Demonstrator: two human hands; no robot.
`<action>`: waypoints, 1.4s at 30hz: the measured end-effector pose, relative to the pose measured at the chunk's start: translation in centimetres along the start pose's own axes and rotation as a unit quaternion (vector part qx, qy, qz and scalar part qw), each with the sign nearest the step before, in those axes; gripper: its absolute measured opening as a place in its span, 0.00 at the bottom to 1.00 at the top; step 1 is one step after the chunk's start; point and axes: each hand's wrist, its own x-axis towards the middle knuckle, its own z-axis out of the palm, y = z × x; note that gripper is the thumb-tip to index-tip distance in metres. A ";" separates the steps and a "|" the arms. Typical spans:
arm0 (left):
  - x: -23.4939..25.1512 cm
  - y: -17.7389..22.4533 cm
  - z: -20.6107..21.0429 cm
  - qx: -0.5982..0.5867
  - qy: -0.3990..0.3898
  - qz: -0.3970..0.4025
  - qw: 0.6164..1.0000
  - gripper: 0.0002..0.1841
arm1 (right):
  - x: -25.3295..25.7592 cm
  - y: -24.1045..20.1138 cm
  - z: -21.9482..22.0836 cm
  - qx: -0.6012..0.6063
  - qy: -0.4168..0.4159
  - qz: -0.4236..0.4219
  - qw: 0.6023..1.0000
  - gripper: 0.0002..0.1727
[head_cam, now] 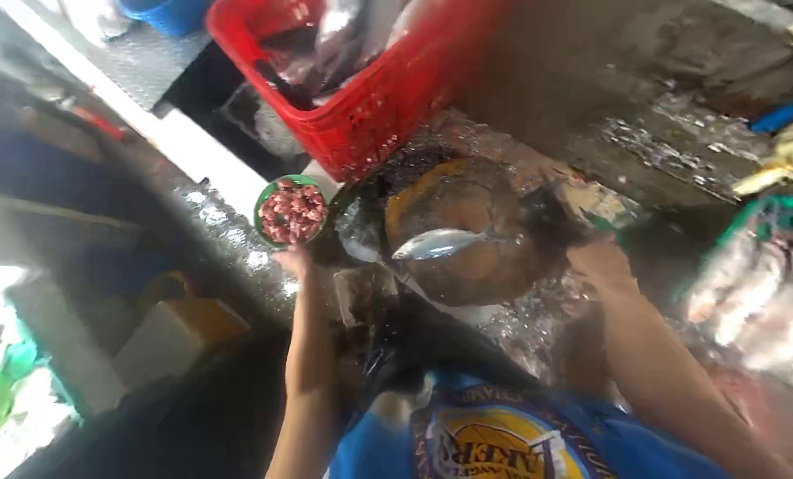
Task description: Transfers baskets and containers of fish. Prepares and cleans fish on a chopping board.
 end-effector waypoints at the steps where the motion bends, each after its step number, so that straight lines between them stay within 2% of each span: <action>1: -1.0 0.0 0.2 -0.003 -0.001 0.020 1.000 0.39 | -0.2 0.6 -0.5 0.020 0.006 0.012 1.000 0.43; 3: -5.7 0.7 -0.4 0.013 -0.025 0.106 0.994 0.40 | -0.8 2.1 -0.4 0.053 0.024 0.045 0.997 0.49; 5: -11.6 1.4 -0.7 0.039 -0.122 0.266 0.955 0.40 | -1.9 3.5 0.1 0.079 0.055 0.062 0.993 0.46; 6: -14.1 1.9 -0.2 0.062 -0.215 0.343 0.912 0.39 | -3.0 3.9 0.3 0.104 0.069 0.059 0.991 0.43; 7: -16.0 2.3 0.6 0.119 -0.308 0.407 0.852 0.41 | -4.4 4.3 0.6 0.139 0.086 0.045 0.985 0.39; 8: -17.7 2.6 2.0 0.196 -0.354 0.470 0.784 0.45 | -5.9 4.7 1.3 0.184 0.107 0.023 0.977 0.36; 9: -19.2 2.6 3.6 0.272 -0.359 0.517 0.728 0.48 | -7.1 4.9 2.1 0.230 0.128 0.002 0.965 0.34; 10: -20.7 2.5 5.1 0.328 -0.354 0.538 0.691 0.49 | -7.9 4.8 2.8 0.290 0.142 -0.017 0.946 0.33; 11: -22.2 2.1 6.1 0.369 -0.353 0.536 0.672 0.48 | -8.7 4.7 3.6 0.361 0.145 -0.025 0.921 0.32; 13: -25.3 0.7 7.1 0.412 -0.362 0.511 0.661 0.46 | -10.2 3.6 4.2 0.520 0.111 -0.018 0.847 0.27; 15: -27.9 -1.2 7.6 0.430 -0.371 0.512 0.644 0.47 | -11.1 1.6 3.9 0.611 0.059 0.012 0.789 0.23; 17: -28.4 -2.2 9.0 0.400 -0.374 0.540 0.639 0.45 | -12.4 0.7 4.5 0.631 -0.005 -0.012 0.775 0.23; 19: -27.1 -0.9 11.7 0.332 -0.388 0.564 0.649 0.39 | -13.1 0.1 5.5 0.634 -0.016 -0.053 0.772 0.21; 21: -25.1 0.2 14.5 0.293 -0.414 0.565 0.651 0.35 | -13.8 -0.2 6.4 0.612 -0.071 -0.044 0.787 0.18; 24: -24.0 -0.6 15.2 0.267 -0.419 0.563 0.661 0.31 | -15.5 -0.7 9.0 0.540 -0.166 -0.031 0.825 0.25; 27: -24.1 -0.6 15.4 0.262 -0.395 0.577 0.665 0.29 | -16.5 -1.7 11.0 0.469 -0.195 -0.051 0.860 0.24; 29: -24.0 -0.9 15.3 0.259 -0.389 0.585 0.663 0.29 | -16.8 -2.4 12.2 0.441 -0.219 -0.062 0.868 0.22; 32: -24.1 -0.7 15.6 0.259 -0.384 0.587 0.664 0.29 | -16.6 -3.1 13.0 0.417 -0.246 -0.082 0.871 0.24; 36: -24.1 -0.7 15.7 0.266 -0.376 0.586 0.666 0.29 | -16.8 -3.7 13.3 0.417 -0.227 -0.087 0.876 0.22; 39: -24.2 -0.7 15.7 0.260 -0.387 0.580 0.668 0.29 | -16.2 -4.8 13.0 0.384 -0.165 -0.099 0.903 0.20; 42: -24.3 -0.3 15.8 0.256 -0.390 0.572 0.675 0.29 | -13.4 -7.1 13.1 0.377 -0.105 -0.081 0.917 0.22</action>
